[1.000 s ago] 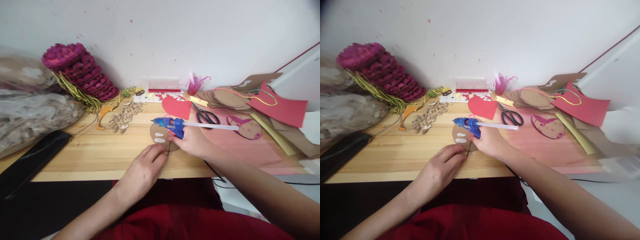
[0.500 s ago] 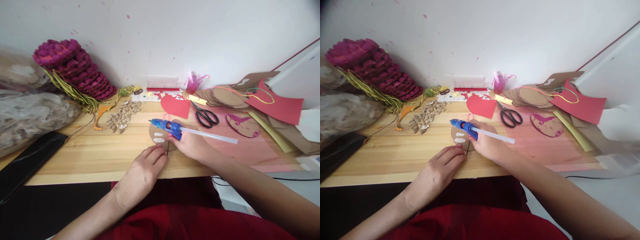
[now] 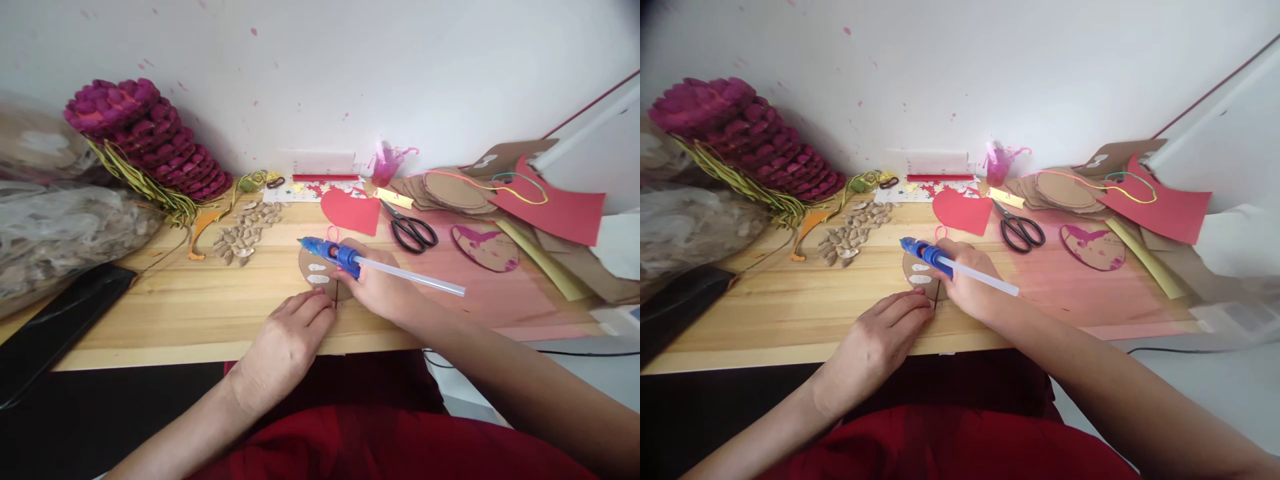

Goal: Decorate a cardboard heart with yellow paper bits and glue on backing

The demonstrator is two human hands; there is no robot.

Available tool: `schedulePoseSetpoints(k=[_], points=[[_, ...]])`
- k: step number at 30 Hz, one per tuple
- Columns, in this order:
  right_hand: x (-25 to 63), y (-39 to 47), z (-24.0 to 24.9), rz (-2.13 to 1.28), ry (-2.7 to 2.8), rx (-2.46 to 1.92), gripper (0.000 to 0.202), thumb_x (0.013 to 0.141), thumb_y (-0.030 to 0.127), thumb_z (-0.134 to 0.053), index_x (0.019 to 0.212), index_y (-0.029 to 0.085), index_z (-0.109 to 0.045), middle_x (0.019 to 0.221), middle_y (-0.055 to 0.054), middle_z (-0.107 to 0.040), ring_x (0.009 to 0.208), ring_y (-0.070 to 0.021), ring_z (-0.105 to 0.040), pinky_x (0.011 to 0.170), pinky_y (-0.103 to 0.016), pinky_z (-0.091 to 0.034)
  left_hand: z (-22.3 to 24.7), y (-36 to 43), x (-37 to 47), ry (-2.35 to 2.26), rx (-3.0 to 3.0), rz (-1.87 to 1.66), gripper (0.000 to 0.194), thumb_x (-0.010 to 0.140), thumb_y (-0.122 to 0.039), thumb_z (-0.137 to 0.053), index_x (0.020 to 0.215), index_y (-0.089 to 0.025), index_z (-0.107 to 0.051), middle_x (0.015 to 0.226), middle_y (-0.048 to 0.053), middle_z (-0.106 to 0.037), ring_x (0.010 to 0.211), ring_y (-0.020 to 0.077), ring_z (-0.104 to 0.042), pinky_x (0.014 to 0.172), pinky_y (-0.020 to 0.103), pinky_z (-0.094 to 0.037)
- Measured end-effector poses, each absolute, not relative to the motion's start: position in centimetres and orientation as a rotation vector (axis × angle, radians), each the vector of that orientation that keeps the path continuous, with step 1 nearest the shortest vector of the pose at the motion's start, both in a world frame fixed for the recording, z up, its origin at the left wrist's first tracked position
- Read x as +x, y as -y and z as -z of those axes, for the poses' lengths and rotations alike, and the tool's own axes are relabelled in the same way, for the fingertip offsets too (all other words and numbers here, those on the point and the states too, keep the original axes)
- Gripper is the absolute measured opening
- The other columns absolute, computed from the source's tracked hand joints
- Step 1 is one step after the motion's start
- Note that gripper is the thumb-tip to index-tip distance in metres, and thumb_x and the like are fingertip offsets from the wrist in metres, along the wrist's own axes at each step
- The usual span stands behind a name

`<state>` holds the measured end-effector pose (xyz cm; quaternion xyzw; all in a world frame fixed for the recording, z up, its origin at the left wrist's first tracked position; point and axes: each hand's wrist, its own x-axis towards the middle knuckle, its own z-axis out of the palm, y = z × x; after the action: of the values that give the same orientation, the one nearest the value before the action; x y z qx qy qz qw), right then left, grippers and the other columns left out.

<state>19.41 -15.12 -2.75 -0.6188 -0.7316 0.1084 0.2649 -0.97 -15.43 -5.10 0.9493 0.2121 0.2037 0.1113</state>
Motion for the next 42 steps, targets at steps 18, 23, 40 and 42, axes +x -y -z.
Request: schedulePoseSetpoints(k=[18,23,40,42], points=[[19.1,14.8,2.8,-0.313,1.877,-1.673,0.024,0.087,0.037,-0.062,0.104,0.021,-0.062,0.088,-0.005,-0.071,0.084,-0.0248,-0.066,0.072,-0.033,-0.048,4.9,15.6,-0.7,-0.68,2.778,-0.616,0.017,0.091,-0.012,-0.049,0.105,-0.014,-0.059,0.112,0.009,-0.061,0.104,0.0229,-0.058,0.091,0.039,-0.051],[20.3,13.8,1.7,-0.542,1.572,-1.593,0.032,0.088,0.051,-0.056,0.089,0.021,-0.065,0.084,-0.004,-0.07,0.073,-0.0193,-0.066,0.067,-0.031,-0.051,5.1,15.6,-0.7,-0.699,2.746,-0.7,0.019,0.09,-0.011,-0.051,0.107,-0.015,-0.059,0.114,0.009,-0.061,0.103,0.0221,-0.059,0.09,0.037,-0.052],[23.2,24.7,1.2,-1.509,0.664,-1.634,0.038,0.082,0.055,-0.061,0.075,0.019,-0.054,0.062,0.004,-0.053,0.042,-0.0081,-0.049,0.032,-0.018,-0.039,5.5,15.9,-1.1,-0.699,2.686,-0.776,0.03,0.092,-0.021,-0.053,0.121,-0.018,-0.056,0.123,0.01,-0.057,0.11,0.0212,-0.058,0.096,0.037,-0.051],[22.9,25.3,1.3,-1.569,0.648,-1.629,0.039,0.083,0.056,-0.058,0.073,0.019,-0.05,0.06,0.005,-0.052,0.04,-0.0078,-0.049,0.033,-0.018,-0.04,5.4,15.9,-1.0,-0.672,2.702,-0.786,0.03,0.092,-0.019,-0.052,0.122,-0.018,-0.056,0.122,0.01,-0.058,0.11,0.0217,-0.058,0.095,0.038,-0.052]])
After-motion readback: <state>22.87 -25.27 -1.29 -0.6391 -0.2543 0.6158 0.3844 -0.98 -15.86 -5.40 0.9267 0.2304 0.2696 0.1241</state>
